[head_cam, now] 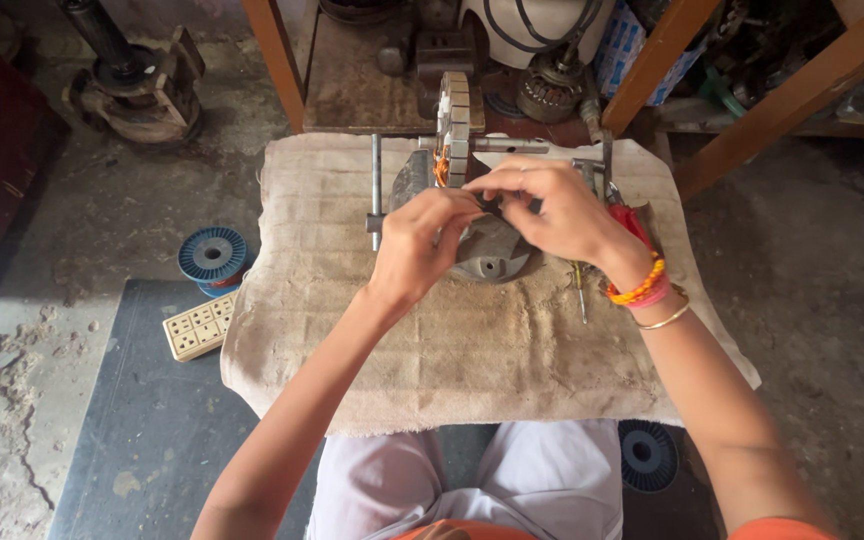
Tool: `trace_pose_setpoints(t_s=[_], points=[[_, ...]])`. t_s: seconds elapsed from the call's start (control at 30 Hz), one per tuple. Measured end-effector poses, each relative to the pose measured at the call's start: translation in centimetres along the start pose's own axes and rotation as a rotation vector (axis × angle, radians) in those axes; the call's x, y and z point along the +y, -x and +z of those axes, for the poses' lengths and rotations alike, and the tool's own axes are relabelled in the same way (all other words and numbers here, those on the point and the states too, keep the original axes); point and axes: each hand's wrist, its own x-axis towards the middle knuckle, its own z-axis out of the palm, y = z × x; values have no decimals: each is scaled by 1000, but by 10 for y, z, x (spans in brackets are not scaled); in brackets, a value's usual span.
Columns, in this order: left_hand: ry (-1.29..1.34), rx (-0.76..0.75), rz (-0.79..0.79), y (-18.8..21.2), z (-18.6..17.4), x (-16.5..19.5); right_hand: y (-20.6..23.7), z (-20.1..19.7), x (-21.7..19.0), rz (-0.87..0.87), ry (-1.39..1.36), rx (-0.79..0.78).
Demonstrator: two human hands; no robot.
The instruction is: The person works on an electric motor armature clamped in a bench vise, pressing and arranging copper wire windings around the armature slots by hand. At the start they use red-handled pliers on the windings, then continue seating and adjusting the wire turns with both hands.
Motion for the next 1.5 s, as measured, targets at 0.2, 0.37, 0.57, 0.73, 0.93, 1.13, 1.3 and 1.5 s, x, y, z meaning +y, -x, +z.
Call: trace_pose_setpoints(t_s=[0.2, 0.37, 0.57, 0.73, 0.93, 1.13, 1.3, 1.5], points=[[667, 33, -391, -5, -6, -18, 2, 3, 1, -57, 177, 63], [911, 184, -385, -11, -6, -41, -2, 3, 6, -39, 315, 75], [859, 287, -447, -9, -7, -52, -1, 11, 11, 33, 296, 81], [751, 383, -481, -14, -2, -52, 2, 21, 16, -19, 203, 148], [507, 465, -443, -31, 4, -37, -1, 27, -2, 176, -231, 312], [179, 393, -399, -36, 8, -16, -13, 20, -11, 336, -371, 256], [32, 344, -275, -36, 5, -15, -13, 12, 10, 287, -226, 321], [-55, 305, -198, -31, 8, -22, -2, 18, 37, 186, 138, 380]])
